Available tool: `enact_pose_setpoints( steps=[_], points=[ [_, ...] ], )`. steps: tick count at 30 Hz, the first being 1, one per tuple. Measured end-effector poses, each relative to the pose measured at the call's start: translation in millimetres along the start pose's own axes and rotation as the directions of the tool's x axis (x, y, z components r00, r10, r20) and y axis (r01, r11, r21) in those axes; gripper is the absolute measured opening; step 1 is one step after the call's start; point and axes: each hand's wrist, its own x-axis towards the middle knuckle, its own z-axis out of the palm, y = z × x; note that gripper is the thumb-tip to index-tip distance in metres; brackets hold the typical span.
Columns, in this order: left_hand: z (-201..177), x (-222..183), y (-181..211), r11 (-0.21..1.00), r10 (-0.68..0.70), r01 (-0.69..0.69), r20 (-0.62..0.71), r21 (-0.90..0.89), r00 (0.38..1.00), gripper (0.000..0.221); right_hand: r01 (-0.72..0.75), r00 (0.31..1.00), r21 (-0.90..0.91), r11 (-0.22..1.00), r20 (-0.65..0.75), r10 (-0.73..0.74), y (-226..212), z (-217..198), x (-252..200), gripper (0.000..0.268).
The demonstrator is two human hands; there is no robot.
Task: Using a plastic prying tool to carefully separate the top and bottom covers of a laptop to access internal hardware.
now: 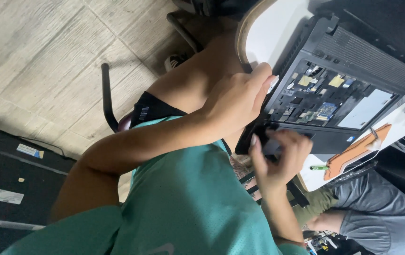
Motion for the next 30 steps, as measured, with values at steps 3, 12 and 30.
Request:
enact_pose_setpoints(
  steps=[3,12,30],
  points=[
    [-0.9,5.3,-2.0,0.998,0.024,-0.025,0.02,0.065,1.0,0.022,-0.069,0.975,-0.139,0.988,0.202,0.097,6.5,-2.2,40.1,0.056],
    [3.1,13.0,-6.1,1.0,0.007,-0.008,0.027,0.017,1.0,0.02,-0.061,0.909,-0.295,0.954,0.378,0.175,17.0,5.5,71.6,0.045],
    [-3.4,14.0,-6.6,0.994,0.009,-0.025,0.151,0.103,0.989,0.019,-0.15,0.936,0.003,0.989,0.322,0.141,31.9,9.0,67.3,0.038]
  ],
)
